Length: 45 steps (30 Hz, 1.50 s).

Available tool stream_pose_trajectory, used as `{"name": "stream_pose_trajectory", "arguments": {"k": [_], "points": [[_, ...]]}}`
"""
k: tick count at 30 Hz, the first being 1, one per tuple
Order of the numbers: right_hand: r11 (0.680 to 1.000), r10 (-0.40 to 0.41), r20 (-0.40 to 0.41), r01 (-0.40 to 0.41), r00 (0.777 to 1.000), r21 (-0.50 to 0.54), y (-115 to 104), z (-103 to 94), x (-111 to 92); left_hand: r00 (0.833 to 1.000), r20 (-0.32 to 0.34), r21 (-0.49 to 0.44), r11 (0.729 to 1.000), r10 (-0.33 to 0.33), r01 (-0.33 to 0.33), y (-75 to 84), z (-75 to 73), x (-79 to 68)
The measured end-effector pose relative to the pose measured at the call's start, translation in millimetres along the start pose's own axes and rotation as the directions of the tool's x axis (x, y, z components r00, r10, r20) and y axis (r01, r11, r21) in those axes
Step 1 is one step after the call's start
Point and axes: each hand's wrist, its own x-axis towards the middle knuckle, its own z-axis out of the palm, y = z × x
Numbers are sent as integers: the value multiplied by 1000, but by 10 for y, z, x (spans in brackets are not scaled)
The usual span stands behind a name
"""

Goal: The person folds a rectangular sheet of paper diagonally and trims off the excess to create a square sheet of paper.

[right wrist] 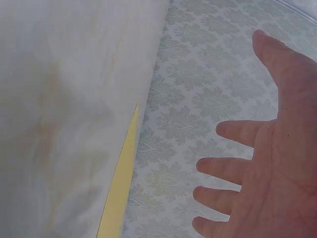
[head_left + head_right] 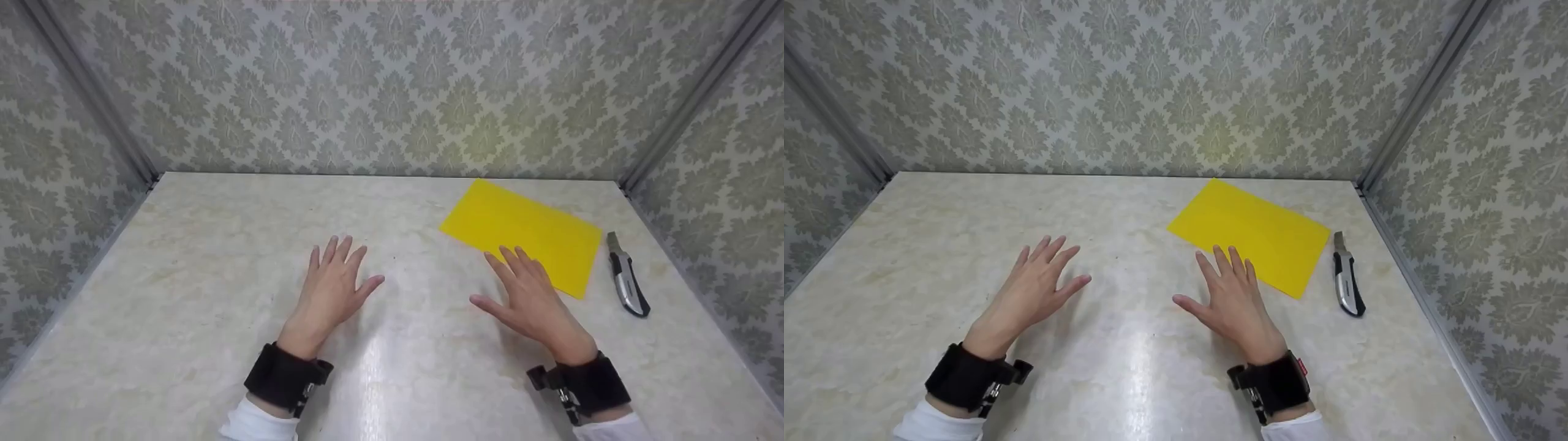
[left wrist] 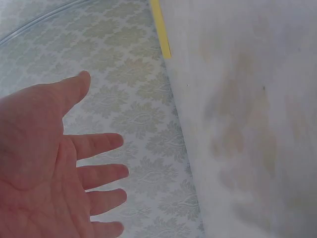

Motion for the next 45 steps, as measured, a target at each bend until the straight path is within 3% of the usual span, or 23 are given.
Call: {"name": "stream_pose_trajectory", "arguments": {"k": [9, 18, 25, 30, 33, 41, 45], "points": [[996, 91, 121, -93, 989, 11, 278, -49, 9, 999, 9, -72, 997, 40, -39, 24, -1, -11], [962, 256, 237, -271, 937, 33, 647, -56, -35, 999, 28, -83, 996, 29, -26, 30, -11, -8], [962, 261, 243, -273, 934, 15, 816, -22, -47, 998, 24, -87, 995, 60, -58, 61, -5, -12], [947, 295, 281, -318, 913, 41, 864, -19, -83, 998, 24, -95, 994, 60, -57, 57, 2, -21], [952, 275, 298, -303, 914, 52, 837, -2, -90, 998, 19, -95, 993, 66, -64, 54, 11, -24], [990, 141, 208, -136, 968, -38, 585, 68, -34, 997, 7, -91, 993, 79, -78, 59, 27, -17], [997, 77, 205, -75, 976, -18, 492, 95, -14, 997, -8, -93, 992, 83, -83, 63, 29, -19]]}}
